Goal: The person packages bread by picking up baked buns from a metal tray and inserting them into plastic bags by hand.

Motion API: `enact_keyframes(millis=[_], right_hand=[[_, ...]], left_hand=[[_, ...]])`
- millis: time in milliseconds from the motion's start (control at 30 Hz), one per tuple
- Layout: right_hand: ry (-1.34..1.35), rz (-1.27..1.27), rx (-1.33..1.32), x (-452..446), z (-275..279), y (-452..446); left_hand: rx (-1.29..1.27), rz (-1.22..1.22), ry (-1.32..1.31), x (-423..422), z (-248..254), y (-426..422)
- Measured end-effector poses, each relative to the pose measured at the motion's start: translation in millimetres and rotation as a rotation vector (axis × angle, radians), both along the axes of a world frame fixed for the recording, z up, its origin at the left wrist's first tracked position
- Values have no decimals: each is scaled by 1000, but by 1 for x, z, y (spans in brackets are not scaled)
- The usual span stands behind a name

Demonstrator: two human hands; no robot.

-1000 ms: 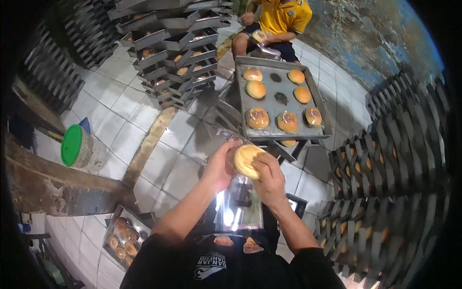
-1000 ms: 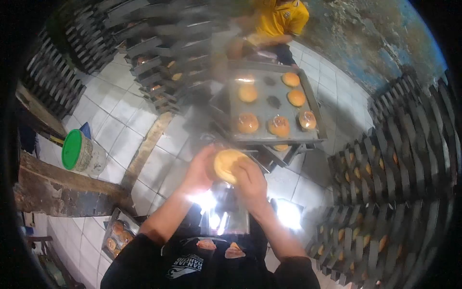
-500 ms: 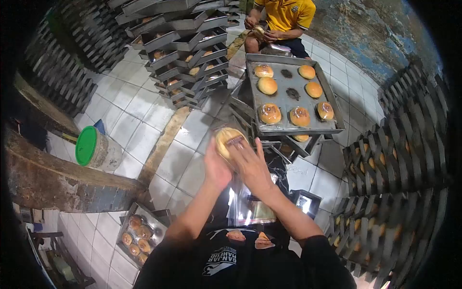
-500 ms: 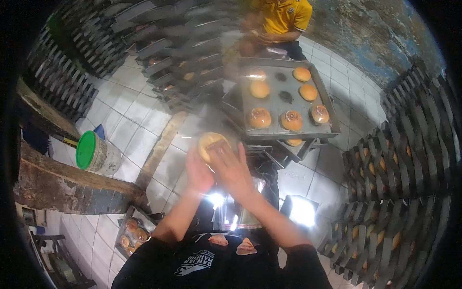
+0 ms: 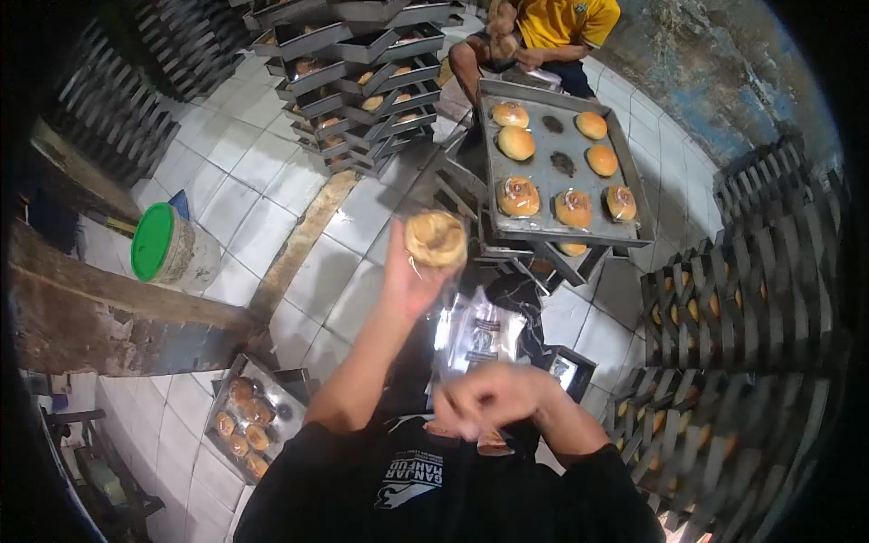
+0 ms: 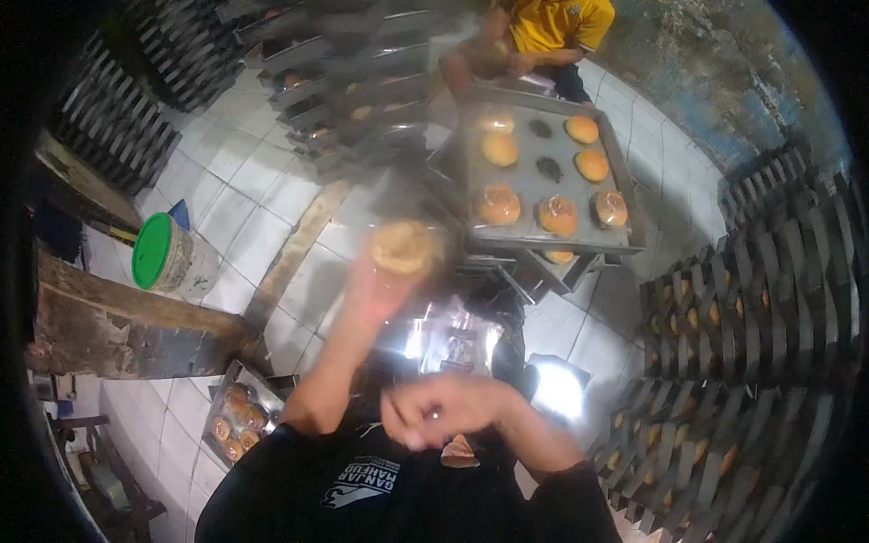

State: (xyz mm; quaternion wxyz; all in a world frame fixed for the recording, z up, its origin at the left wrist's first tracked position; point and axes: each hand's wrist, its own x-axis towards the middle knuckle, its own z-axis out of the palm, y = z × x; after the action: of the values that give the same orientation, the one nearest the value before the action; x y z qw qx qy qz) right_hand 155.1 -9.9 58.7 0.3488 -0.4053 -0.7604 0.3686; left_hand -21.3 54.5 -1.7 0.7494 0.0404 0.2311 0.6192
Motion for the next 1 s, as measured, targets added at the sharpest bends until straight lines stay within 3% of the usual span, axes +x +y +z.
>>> enact_keyframes(millis=[133,167,200,267,300,400,433,533,600,667,700,733,867,900,933,1000], right_hand=[[50,-229,-15,10,8,-7],[-29,-219,232,5,13,0],[-108,-241,487,0,17,7],[-127,7,575,0,22,-9],[-146,-26,527,1,17,-5],[-12,-303,35,5,-14,28],[-20,-318,182,8,-32,41],[-106,-282,171,8,-30,47],[-14,-278,110,1,-9,39],[58,-305,131,-3,3,35],[44,-316,20,-1,4,39],[222,-316,-280,3,-14,48],[141,-294,-217,10,8,52],[134,-276,-220,11,9,56],[263,-321,-495,12,1,68],[270,-334,-575,20,-16,69]], left_hand=[[-35,-54,-44,-16,9,-32],[-65,-179,-175,-7,24,-49],[-59,-231,-128,2,19,-58],[-98,-310,94,-6,11,-68],[-54,-260,248,-10,8,-67],[123,-114,606,-7,3,-48],[172,-113,681,-3,2,-47],[278,54,1050,2,12,-45],[441,186,1227,2,2,-39],[236,224,1002,9,10,-37],[138,213,922,9,16,-38],[39,200,844,9,21,-41],[-26,193,897,4,49,-42],[28,230,986,-4,27,-34],[105,304,1178,-6,10,-34],[265,475,1561,-13,10,-32]])
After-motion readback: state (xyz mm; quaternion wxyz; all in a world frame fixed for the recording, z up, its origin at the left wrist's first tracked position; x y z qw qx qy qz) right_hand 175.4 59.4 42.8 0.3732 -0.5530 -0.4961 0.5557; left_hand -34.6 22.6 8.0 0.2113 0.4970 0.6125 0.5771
